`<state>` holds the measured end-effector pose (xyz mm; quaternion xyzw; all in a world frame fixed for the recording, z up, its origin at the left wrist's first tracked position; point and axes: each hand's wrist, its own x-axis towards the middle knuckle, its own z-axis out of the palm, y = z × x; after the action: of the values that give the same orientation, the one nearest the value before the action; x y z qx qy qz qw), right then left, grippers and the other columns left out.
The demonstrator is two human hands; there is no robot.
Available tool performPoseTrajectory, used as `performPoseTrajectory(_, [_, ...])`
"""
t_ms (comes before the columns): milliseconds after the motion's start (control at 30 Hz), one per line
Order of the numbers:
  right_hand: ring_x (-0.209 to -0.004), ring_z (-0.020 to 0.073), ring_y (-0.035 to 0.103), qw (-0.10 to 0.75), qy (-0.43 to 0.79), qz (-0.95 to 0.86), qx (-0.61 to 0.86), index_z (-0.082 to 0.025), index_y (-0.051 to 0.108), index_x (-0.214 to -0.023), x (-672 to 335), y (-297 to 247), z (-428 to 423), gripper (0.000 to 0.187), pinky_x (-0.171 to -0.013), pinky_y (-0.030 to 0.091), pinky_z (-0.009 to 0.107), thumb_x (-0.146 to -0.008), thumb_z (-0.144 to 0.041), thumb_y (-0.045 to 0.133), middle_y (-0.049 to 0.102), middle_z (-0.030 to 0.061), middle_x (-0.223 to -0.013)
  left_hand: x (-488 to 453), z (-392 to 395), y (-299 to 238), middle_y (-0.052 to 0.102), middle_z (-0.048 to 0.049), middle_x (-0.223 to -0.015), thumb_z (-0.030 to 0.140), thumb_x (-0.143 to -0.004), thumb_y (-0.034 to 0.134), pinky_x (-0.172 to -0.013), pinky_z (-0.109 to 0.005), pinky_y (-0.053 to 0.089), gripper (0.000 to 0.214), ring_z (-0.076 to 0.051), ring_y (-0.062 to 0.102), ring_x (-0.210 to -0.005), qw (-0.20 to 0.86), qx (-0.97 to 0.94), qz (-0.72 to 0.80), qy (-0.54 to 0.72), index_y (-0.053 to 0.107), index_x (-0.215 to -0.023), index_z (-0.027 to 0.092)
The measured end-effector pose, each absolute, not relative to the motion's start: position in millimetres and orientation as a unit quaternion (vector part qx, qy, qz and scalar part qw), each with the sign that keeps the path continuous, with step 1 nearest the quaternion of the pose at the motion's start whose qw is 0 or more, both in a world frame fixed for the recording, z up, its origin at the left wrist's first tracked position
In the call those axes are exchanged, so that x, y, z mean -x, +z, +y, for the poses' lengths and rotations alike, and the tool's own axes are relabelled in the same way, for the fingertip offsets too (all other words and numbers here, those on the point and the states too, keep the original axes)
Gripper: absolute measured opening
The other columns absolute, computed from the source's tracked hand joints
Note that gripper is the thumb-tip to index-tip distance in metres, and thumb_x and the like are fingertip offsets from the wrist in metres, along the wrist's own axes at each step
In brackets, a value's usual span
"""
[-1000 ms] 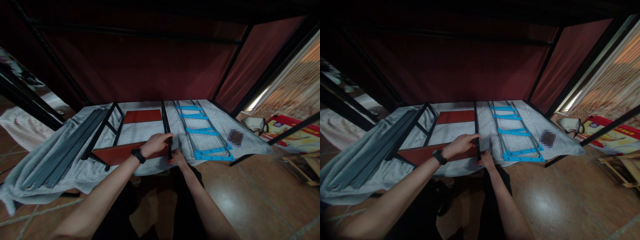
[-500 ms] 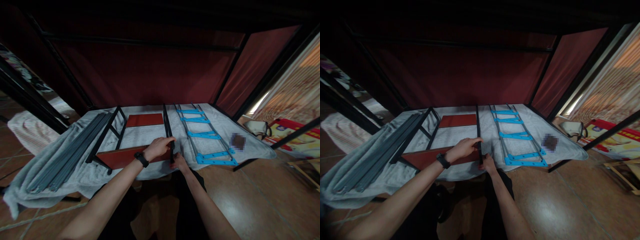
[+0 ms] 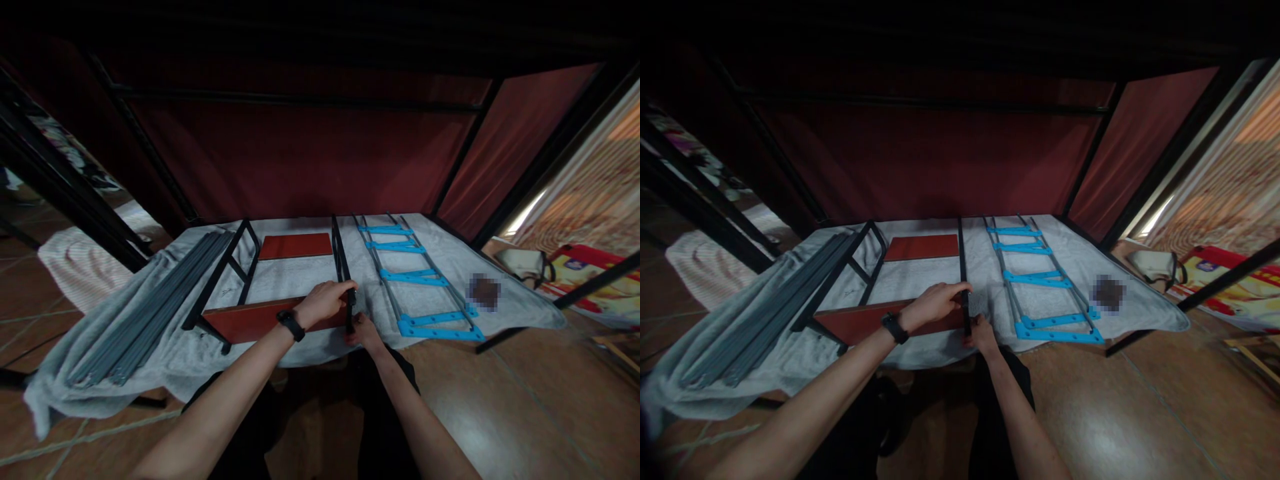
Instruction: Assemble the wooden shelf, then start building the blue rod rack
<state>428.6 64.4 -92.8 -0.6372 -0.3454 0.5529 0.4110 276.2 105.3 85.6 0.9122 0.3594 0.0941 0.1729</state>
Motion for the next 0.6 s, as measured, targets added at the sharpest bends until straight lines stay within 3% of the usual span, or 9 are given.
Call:
performPoseTrajectory(433, [-0.055,0.0187,0.068,0.400,0.578,-0.327,0.632,-0.021,0.043,-0.101,-429.4,-96.5,64.8,0.010,-0.057,0.058,0.032,-0.093,-0.028,0.041,0.061,-0.0009,-0.063,-276.6,107.6,80.8,0.071,-0.0009,-0.099,0.015,-0.081,0.055,-0.071,-0.026,0.045,0.043,-0.021,0.067,-0.091,0.172,-0.913,0.356,0.103,0.056,-0.121,0.031])
performPoseTrajectory(600, [-0.050,0.0194,0.065,0.391,0.574,-0.337,0.636,-0.021,0.043,-0.101,-430.1,-92.2,64.3,0.013,-0.054,0.057,0.033,-0.094,-0.031,0.041,0.060,-0.0004,-0.061,-276.6,108.0,81.3,0.071,-0.0003,-0.097,0.015,-0.081,0.055,-0.069,-0.025,0.043,0.042,-0.020,0.066,-0.089,0.175,-0.914,0.351,0.102,0.056,-0.120,0.031])
